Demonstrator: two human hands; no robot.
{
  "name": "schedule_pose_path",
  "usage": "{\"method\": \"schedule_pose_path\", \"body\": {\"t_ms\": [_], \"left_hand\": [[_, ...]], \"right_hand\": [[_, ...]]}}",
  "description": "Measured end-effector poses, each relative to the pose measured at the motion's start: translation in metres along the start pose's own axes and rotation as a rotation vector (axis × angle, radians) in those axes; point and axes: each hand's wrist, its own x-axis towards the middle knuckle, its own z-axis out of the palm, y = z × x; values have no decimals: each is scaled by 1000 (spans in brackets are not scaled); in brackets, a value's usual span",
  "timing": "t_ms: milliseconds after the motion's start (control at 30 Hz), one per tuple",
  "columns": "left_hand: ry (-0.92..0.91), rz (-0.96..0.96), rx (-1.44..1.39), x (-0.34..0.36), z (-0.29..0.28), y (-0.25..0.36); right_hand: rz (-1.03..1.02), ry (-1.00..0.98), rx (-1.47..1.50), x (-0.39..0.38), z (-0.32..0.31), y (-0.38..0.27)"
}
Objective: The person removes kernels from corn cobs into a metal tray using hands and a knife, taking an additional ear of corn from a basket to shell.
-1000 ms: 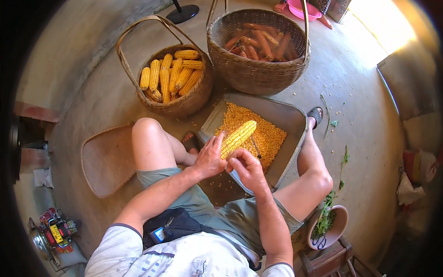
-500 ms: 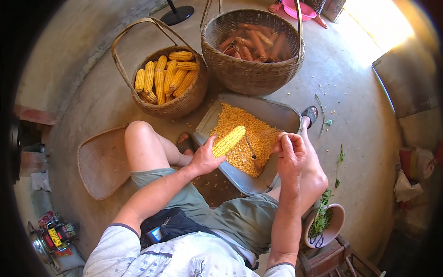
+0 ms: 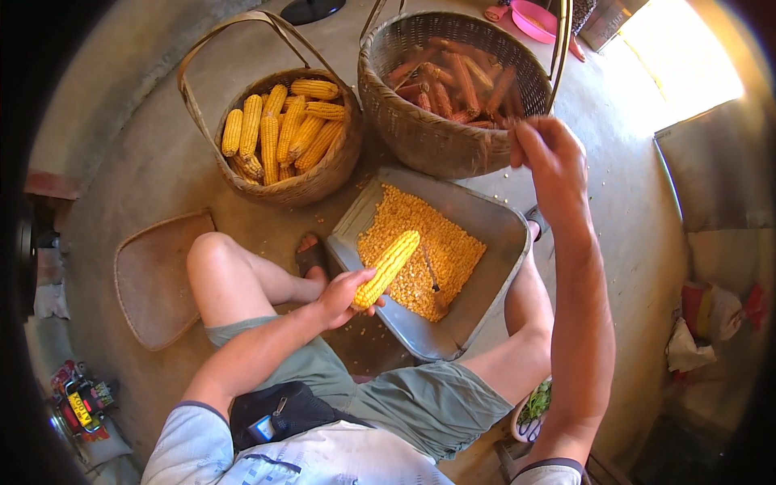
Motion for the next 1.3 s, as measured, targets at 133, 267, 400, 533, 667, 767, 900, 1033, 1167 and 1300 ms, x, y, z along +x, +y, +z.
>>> {"method": "schedule_pose_path", "body": {"t_ms": [133,267,400,533,667,767,900,1033,1167,1300], "left_hand": [[71,13,183,-6,-6,-9],[82,-45,373,-11,-2,-16],[82,-48,594,-18,0,-22],[93,-12,744,-24,12,-18],[111,52,876,-29,19,-11],[106,65,862,-29,19,-13],[123,59,812,-29,21,-12],[111,95,800,-17,15,-25],[127,38,561,-10,10,-21],[102,46,358,-9,-3,-13]], "right_hand": [[-38,20,-210,89,23,12],[-125,64,-466,165,33,42],[-155,130,-701,210,29,83],[-106,265,-1081,227,20,116],[168,-56,-1460,221,8,140],[171,-464,-1435,207,8,148],[-31,-392,-1352,178,16,126],[-202,-195,-1336,147,2,105],[-478,-69,-905,87,8,85],[-442,-223,-779,-22,48,95]]}}
